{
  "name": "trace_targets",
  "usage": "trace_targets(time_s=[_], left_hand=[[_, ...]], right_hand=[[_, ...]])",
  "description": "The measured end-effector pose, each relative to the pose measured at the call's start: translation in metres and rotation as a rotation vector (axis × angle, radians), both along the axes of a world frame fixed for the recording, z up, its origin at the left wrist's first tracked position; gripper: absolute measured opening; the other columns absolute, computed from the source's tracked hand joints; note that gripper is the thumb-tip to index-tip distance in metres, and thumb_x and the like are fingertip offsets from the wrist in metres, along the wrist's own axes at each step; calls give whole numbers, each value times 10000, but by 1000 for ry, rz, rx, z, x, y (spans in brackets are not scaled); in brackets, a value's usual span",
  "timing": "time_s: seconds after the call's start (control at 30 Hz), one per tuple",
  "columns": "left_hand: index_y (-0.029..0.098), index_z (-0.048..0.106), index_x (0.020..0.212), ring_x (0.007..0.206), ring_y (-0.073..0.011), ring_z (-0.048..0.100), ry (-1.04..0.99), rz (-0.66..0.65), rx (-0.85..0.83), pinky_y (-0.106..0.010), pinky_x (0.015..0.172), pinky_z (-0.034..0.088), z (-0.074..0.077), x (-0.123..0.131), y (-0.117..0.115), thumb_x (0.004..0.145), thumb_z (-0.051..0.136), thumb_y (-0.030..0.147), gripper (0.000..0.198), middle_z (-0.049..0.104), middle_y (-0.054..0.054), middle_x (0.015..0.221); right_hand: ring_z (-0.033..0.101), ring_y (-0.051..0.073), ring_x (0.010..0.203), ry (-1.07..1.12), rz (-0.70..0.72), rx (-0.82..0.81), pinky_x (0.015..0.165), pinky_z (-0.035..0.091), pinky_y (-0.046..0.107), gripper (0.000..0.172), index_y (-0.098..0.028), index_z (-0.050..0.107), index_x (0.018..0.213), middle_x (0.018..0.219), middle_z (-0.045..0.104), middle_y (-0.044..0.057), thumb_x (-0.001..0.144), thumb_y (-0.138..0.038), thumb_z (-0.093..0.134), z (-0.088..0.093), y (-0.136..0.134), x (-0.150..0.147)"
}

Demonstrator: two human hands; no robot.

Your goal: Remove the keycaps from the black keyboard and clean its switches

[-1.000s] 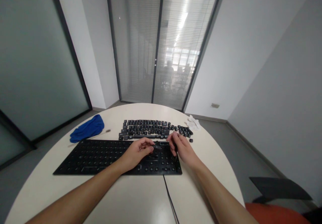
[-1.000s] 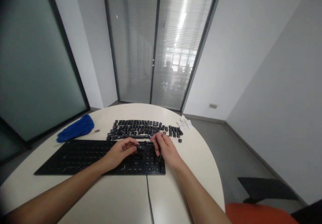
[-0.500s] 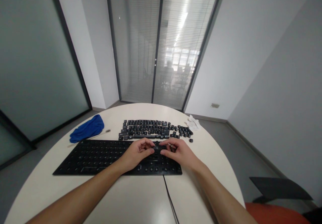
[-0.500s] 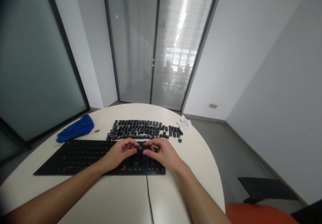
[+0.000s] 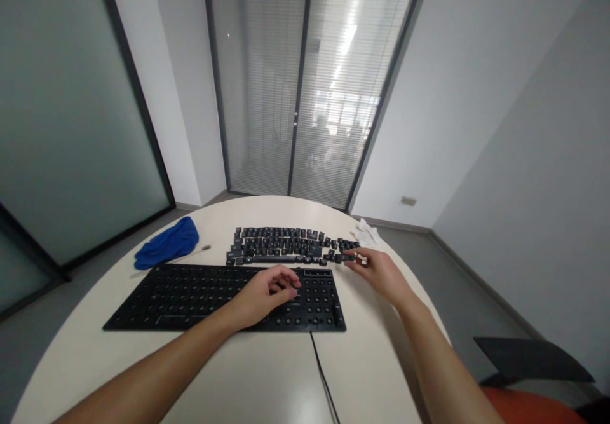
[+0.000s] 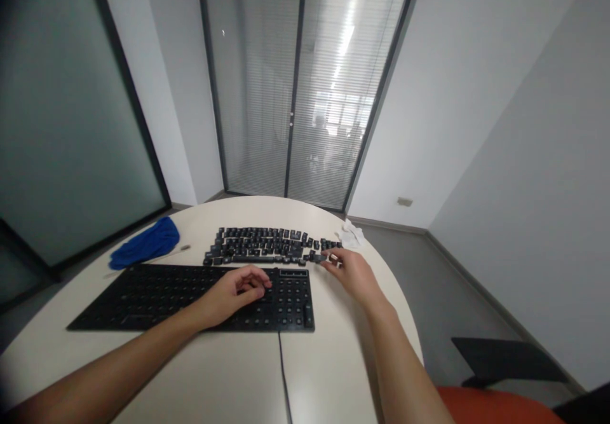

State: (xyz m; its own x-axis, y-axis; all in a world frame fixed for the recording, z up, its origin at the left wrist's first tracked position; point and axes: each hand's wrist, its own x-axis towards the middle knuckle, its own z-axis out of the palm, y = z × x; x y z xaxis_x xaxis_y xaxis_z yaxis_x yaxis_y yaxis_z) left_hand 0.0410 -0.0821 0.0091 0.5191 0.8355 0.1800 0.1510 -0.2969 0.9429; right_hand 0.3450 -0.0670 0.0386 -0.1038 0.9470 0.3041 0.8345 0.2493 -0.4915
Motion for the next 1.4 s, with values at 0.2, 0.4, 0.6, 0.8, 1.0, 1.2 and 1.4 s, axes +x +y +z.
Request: trace_targets(time_s=[0.2,0.4,0.6,0.8,1.0,1.2,1.4], left_hand=[[175,625,995,855,-165,625,24,-19,13,-303,767,485,2,-1,-2,844,628,250,169,703,-53,1008],[209,651,1004,899,-182,614,189,-53,218,-324,825,478,5,-1,-11,828,635,196,177,692,-32,1008],[219,641,1041,1012,-222,585,335,-156,469,-364,912,455,10,-2,-18,830,652,203,212,672,-56,1070],[213,636,1053,1003,-221,583,345,-167,492,-372,907,463,12,-2,-18,836,637,193,217,671,-60,1060],[226,625,1116,1074,-233,566,341,-186,535,-401,963,449,11,-2,-18,842,628,186,277,657,-71,1141],[259,593,1239,1242,-267,495,394,-209,603,-470,1072,368,9,-3,-17,858,650,240,385,578,-88,1324],[247,640,1160,1225,-266,510,408,-204,601,-463,1052,390,8,-4,-16,859,654,250,301,591,-86,1304]], right_hand=[[639,248,663,-172,-145,-44,576,385,306,269,-221,763,1024,797,739,98,817,-360,661,-14,10,28],[668,281,740,-253,-186,-87,571,374,309,228,-236,756,988,831,742,116,807,-342,665,-23,15,22],[659,264,719,-252,-182,-91,574,374,302,256,-232,748,1009,817,734,104,780,-320,678,-22,16,20],[606,231,624,-51,-122,54,584,377,309,459,-193,726,824,664,682,79,949,-525,434,0,3,2],[613,222,737,365,54,158,705,456,321,641,-181,697,778,752,675,82,974,-626,281,7,-10,-26],[529,178,584,490,171,14,550,411,289,695,-185,693,747,618,563,37,935,-704,271,5,-13,-30],[511,137,422,570,178,-154,464,399,257,729,-167,639,666,479,542,12,880,-775,298,2,-14,-34]])
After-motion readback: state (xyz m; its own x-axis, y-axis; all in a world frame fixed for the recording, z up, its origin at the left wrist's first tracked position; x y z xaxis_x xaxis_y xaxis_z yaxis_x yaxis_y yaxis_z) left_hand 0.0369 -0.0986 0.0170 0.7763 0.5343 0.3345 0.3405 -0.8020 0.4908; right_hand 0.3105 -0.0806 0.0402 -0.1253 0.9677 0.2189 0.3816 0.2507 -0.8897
